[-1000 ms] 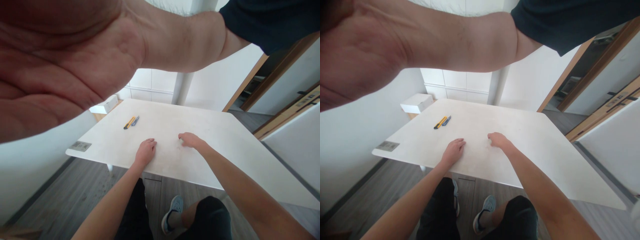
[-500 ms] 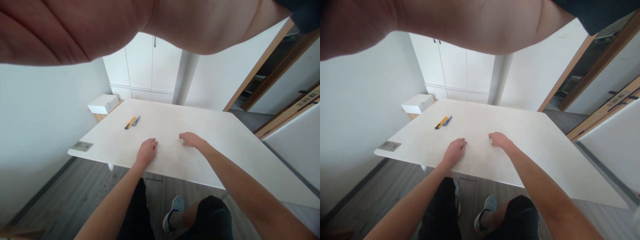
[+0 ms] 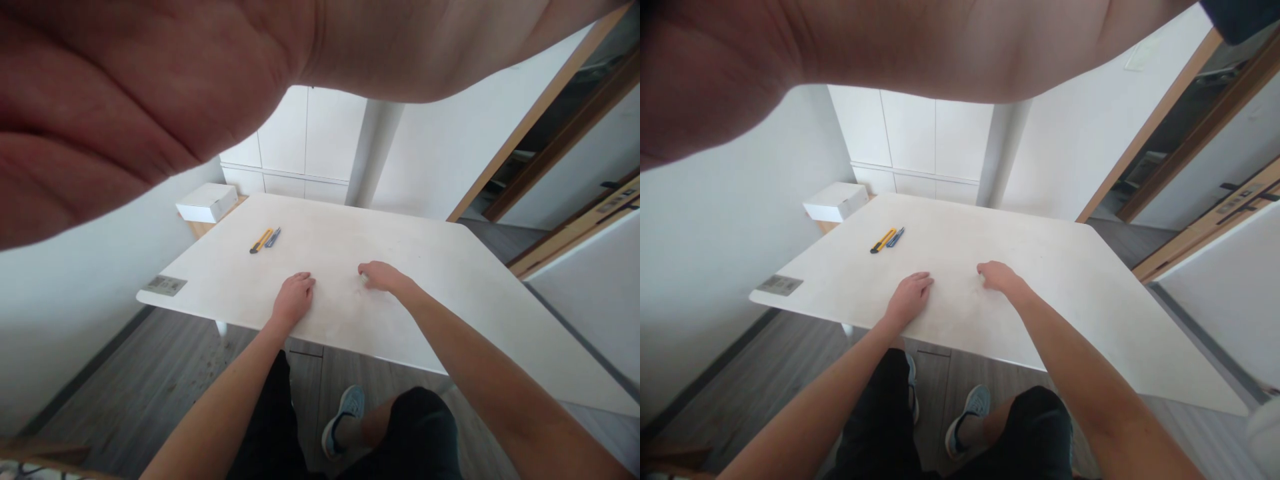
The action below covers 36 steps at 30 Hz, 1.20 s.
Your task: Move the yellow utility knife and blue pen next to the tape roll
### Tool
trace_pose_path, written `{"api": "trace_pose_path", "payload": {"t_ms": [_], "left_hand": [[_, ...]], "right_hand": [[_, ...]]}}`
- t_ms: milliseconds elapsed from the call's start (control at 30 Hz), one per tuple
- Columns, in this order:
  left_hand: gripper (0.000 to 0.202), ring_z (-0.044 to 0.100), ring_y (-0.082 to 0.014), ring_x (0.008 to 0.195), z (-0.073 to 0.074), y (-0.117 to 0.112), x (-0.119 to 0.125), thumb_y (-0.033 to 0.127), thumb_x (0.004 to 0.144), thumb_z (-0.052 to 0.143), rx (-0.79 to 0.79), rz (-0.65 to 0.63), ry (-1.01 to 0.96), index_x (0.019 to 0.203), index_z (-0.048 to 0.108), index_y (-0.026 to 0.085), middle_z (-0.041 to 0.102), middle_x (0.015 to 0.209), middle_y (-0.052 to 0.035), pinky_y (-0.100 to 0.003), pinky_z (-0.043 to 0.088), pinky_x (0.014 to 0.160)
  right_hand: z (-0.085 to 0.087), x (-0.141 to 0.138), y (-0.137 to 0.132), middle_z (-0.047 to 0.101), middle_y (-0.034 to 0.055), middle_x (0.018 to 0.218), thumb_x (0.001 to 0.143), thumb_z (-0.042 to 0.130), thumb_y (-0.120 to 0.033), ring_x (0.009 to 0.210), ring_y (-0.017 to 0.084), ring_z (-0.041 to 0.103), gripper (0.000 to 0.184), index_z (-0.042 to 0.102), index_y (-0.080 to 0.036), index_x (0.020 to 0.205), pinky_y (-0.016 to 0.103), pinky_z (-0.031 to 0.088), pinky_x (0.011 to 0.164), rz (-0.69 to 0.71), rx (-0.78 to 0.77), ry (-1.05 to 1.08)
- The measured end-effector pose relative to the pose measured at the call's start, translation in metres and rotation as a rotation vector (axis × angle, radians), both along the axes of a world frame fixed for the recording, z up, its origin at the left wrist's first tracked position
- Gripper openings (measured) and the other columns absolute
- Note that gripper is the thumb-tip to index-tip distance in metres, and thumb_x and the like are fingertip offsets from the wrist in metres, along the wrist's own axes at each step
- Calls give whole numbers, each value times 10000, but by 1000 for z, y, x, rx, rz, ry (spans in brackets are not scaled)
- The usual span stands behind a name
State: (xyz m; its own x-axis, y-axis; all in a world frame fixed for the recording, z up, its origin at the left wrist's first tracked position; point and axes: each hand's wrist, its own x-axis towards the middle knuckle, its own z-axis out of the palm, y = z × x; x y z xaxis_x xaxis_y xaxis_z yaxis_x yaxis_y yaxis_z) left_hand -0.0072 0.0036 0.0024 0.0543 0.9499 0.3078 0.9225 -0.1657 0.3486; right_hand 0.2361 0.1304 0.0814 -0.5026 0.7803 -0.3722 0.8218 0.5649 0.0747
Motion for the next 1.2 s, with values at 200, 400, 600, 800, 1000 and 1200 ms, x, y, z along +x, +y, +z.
{"api": "trace_pose_path", "payload": {"t_ms": [200, 400, 600, 800, 1000, 1200], "left_hand": [[324, 615, -223, 1234, -1, 1, -1, 179, 953, 482, 12, -6, 2, 1152, 738, 175, 687, 1299, -112, -388, 438, 1128], [326, 614, -228, 1234, -3, 2, -1, 187, 960, 472, 20, -8, -8, 1141, 743, 180, 689, 1294, -108, -396, 438, 1131], [317, 625, -232, 1220, -2, 1, -1, 176, 950, 483, 31, -9, -9, 1122, 748, 187, 696, 1281, -106, -400, 448, 1120], [311, 623, -229, 1224, -2, 0, 0, 170, 943, 498, 31, -1, 0, 1130, 745, 183, 692, 1288, -112, -394, 443, 1123], [309, 620, -227, 1226, -3, 1, 0, 170, 944, 497, 26, -1, -2, 1126, 746, 193, 694, 1289, -99, -394, 450, 1116], [321, 627, -237, 1216, -2, 0, 0, 167, 944, 485, 34, -4, -12, 1130, 746, 181, 693, 1285, -114, -406, 456, 1114]], "right_hand": [[0, 0, -1, 679, 144, 1222, 832, 696, -212, 1087, 280, 653, 452, 641, -204, 1281, 308, 468, 809, 21, 12, -6], [-4, 2, 2, 679, 132, 1224, 821, 710, -236, 1084, 277, 652, 459, 642, -223, 1275, 304, 466, 800, 19, 15, 2], [-4, 1, 2, 677, 130, 1221, 818, 708, -237, 1063, 276, 657, 455, 644, -228, 1268, 302, 463, 780, 8, 7, 0], [2, 0, -2, 679, 138, 1204, 818, 701, -213, 1055, 276, 658, 437, 651, -211, 1252, 301, 460, 778, 12, 10, -2], [0, 1, -1, 673, 136, 1221, 815, 708, -221, 1076, 282, 651, 446, 647, -218, 1257, 306, 461, 790, 13, 5, 0], [-6, 1, 3, 675, 132, 1220, 810, 725, -247, 1075, 284, 657, 457, 650, -233, 1261, 307, 464, 799, 11, 24, 5]]}}
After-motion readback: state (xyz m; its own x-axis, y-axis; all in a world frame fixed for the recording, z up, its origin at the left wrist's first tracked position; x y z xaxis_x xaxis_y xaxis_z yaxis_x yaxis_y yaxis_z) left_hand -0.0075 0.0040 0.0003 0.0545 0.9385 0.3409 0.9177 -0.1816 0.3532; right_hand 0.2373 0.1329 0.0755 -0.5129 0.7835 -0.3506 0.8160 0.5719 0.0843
